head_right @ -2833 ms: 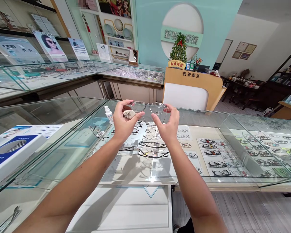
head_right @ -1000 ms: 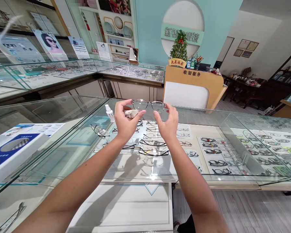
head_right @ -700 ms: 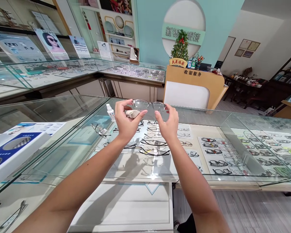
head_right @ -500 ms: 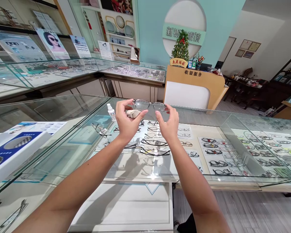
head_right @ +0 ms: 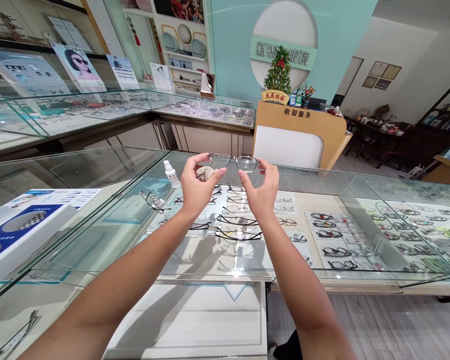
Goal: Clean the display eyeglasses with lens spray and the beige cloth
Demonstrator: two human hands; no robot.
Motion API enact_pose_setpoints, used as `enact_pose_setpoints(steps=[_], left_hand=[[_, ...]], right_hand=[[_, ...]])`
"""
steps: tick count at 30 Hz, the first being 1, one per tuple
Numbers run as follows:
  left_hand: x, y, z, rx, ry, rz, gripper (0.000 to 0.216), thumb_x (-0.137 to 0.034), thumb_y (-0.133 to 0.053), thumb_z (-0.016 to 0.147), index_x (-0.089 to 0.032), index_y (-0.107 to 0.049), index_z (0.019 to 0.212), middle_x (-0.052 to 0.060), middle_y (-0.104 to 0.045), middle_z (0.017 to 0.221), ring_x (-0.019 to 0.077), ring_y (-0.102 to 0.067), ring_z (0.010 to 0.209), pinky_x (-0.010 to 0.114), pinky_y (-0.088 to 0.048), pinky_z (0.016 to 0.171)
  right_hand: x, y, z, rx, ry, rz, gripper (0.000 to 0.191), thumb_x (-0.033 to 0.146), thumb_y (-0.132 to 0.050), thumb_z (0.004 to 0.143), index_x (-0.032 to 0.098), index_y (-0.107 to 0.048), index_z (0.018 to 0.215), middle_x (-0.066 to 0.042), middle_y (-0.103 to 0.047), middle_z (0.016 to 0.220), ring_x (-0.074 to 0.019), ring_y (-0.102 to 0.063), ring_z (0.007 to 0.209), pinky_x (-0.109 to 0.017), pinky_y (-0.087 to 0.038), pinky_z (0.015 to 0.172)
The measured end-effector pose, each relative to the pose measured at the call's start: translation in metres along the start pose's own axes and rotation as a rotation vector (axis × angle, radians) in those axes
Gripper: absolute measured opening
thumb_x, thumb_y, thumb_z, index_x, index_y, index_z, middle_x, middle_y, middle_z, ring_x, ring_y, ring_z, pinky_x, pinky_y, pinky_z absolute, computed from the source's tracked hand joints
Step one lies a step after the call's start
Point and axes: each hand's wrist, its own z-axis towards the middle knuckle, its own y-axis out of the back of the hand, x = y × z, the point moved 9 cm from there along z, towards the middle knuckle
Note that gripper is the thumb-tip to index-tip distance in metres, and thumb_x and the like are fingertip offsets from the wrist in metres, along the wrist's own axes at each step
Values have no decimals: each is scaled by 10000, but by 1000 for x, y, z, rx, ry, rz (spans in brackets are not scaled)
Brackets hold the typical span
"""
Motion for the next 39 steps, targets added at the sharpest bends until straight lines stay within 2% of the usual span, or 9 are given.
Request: enact_pose_setpoints(steps=[4, 9, 16, 21, 27, 34, 39], left_hand=[[-5, 3, 0, -25, -37, 33, 535, -409, -965, 865, -290, -701, 1315, 81, -727, 1224, 183, -657, 895, 359, -566, 786], [-21, 10, -1, -77, -171, 76, 564, -385, -983, 847, -287, -705, 1329, 98, -683, 1258, 233, -677, 1030, 420, -595, 906], [-31, 10, -4, -89, -274, 106, 597, -418, -964, 867, -235, -683, 1360, 103, -671, 1260, 238, -668, 1062, 382, -596, 865], [-29, 10, -3, -88, -241, 113, 607, -425, -976, 857, -234, -684, 1354, 105, -664, 1251, 264, -668, 1149, 390, -592, 910], [-27, 11, -2, -92, -177, 76, 572, -356, -985, 850, -247, -708, 1339, 99, -691, 1253, 245, -685, 1113, 384, -587, 933], [-1, 10, 4, -75, 61, 47, 556, -374, -979, 851, -277, -731, 1339, 86, -757, 1296, 231, -709, 1084, 405, -563, 982], [10, 7, 6, -56, 102, 13, 568, -378, -981, 842, -280, -735, 1344, 89, -778, 1328, 243, -723, 1147, 426, -556, 1017]], right_hand=[[-3, -2, -1, 25, -9, -8, 622, 707, -766, 940, 274, -686, 1379, -101, -720, 1236, -287, -668, 1089, -515, -555, 1016], [-12, -12, -2, 109, -64, 22, 616, 673, -755, 957, 267, -679, 1415, -127, -759, 1334, -302, -694, 1152, -526, -556, 1033], [-23, -22, -6, 181, -186, 84, 658, 649, -763, 952, 262, -659, 1473, -145, -775, 1412, -313, -729, 1200, -531, -572, 1033], [-25, -25, -8, 219, -226, 123, 657, 657, -757, 964, 265, -648, 1480, -136, -806, 1359, -304, -760, 1169, -535, -565, 1052], [-25, -23, -8, 197, -253, 142, 683, 667, -780, 936, 250, -654, 1461, -137, -803, 1342, -306, -754, 1160, -537, -560, 1061], [-17, -21, -8, 185, -217, 192, 652, 664, -766, 954, 269, -664, 1462, -151, -756, 1452, -318, -729, 1215, -554, -569, 1084], [-10, -18, -5, 166, -158, 189, 620, 634, -754, 971, 279, -674, 1472, -153, -747, 1472, -312, -730, 1216, -535, -591, 1053]])
